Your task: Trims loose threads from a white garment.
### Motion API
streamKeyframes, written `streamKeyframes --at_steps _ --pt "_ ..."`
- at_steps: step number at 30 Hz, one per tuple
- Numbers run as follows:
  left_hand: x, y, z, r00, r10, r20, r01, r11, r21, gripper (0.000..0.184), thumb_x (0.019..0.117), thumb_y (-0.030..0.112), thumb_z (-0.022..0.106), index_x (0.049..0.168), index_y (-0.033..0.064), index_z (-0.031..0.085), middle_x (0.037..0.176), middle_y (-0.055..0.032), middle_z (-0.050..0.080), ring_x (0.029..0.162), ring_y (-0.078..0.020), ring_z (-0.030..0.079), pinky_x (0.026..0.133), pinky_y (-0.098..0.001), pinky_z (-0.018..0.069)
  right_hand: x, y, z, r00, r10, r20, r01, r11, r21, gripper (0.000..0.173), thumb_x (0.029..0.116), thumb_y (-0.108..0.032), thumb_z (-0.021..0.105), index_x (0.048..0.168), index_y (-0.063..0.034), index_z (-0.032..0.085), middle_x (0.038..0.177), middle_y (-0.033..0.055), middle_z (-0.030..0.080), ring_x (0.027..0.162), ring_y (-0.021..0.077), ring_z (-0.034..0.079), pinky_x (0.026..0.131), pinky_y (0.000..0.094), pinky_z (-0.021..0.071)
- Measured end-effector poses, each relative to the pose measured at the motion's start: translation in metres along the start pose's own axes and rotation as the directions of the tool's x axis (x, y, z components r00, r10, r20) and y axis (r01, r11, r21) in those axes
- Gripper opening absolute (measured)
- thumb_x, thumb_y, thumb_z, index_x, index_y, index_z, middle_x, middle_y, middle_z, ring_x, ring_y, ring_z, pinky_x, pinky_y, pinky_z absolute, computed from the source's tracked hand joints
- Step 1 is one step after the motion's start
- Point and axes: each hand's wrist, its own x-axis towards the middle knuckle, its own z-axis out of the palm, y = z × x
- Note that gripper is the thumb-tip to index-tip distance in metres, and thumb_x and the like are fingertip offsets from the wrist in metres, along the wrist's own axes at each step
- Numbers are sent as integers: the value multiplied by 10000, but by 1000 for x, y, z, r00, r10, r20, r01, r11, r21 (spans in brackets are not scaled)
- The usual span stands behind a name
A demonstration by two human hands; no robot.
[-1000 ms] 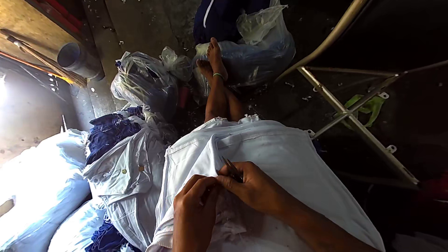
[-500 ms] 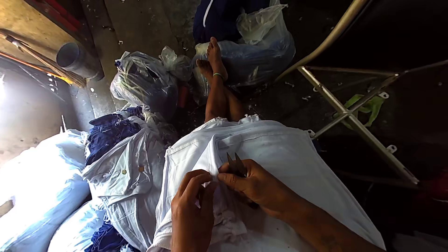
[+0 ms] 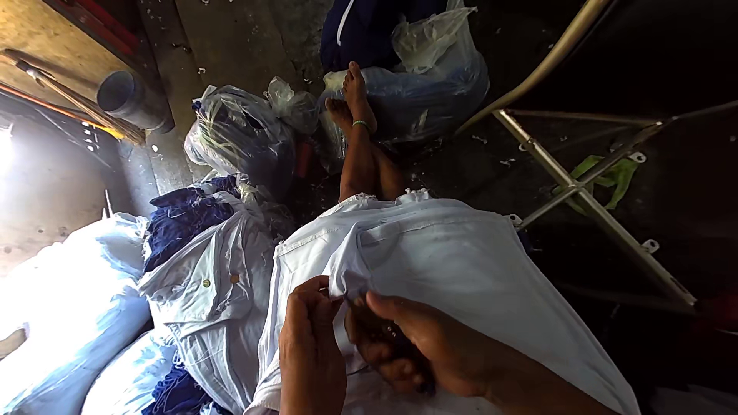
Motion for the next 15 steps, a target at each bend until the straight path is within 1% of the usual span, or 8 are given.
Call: streamKeyframes --at_steps 1,3,5,6,8,11,13,15 --pt "0 0 0 1000 6 -2 -6 1000 0 152 1043 84 453 974 1 559 1128 -91 676 888 -49 687 750 -192 587 0 -1 0 999 47 1 -47 999 -12 377 1092 -429 249 1028 -201 542 749 -79 476 527 -14 425 465 126 383" --pt "0 0 0 1000 8 5 -8 1000 -3 151 1050 107 452 992 10 553 1139 -96 681 945 -76 702 780 -220 601 1 -3 -2 993 114 -36 -116 992 -52 321 1085 -374 309 1016 -195 566 759 -75 501 529 -13 447 460 126 396" --pt "-1 0 0 1000 19 15 -19 1000 -3 164 1051 104 438 983 7 551 1137 -102 678 969 -89 702 793 -231 605 2 -6 -6 987 149 -61 -152 987 -49 304 1095 -366 359 1024 -179 588 758 -71 521 521 -15 470 455 124 423" --pt "-2 0 0 999 26 23 -26 1000 4 168 1050 101 434 976 7 552 1131 -101 676 951 -80 698 778 -220 601 3 -6 -7 986 154 -63 -156 987 -26 304 1098 -366 375 1027 -169 595 755 -67 530 515 -15 478 449 124 432" --pt "-3 0 1 998 51 43 -52 998 33 193 1053 102 433 940 7 557 1100 -92 669 862 -42 669 718 -178 570 7 -5 -9 987 149 -58 -148 989 31 301 1104 -370 395 1012 -156 586 751 -59 544 502 -18 489 443 123 448" --pt "-4 -1 0 994 69 82 -75 995 70 212 1048 96 425 901 10 553 1096 -100 660 850 -33 669 742 -180 581 10 -4 -9 987 122 -101 -119 992 35 287 1109 -344 414 974 -148 575 720 -63 524 478 -26 466 425 115 431" --pt "-3 -2 0 993 73 95 -80 995 66 227 1058 114 422 907 13 558 1079 -86 661 855 -34 662 745 -182 575 11 -2 -8 983 107 -150 -104 994 26 281 1111 -327 421 989 -142 593 701 -71 494 467 -27 432 415 111 397" --pt "-3 -5 -1 993 73 97 -77 997 32 235 1069 132 426 929 10 571 1065 -75 670 859 -41 669 743 -192 581 10 -2 -7 983 101 -156 -97 995 29 283 1113 -331 410 995 -145 589 696 -76 475 468 -29 416 416 110 385"
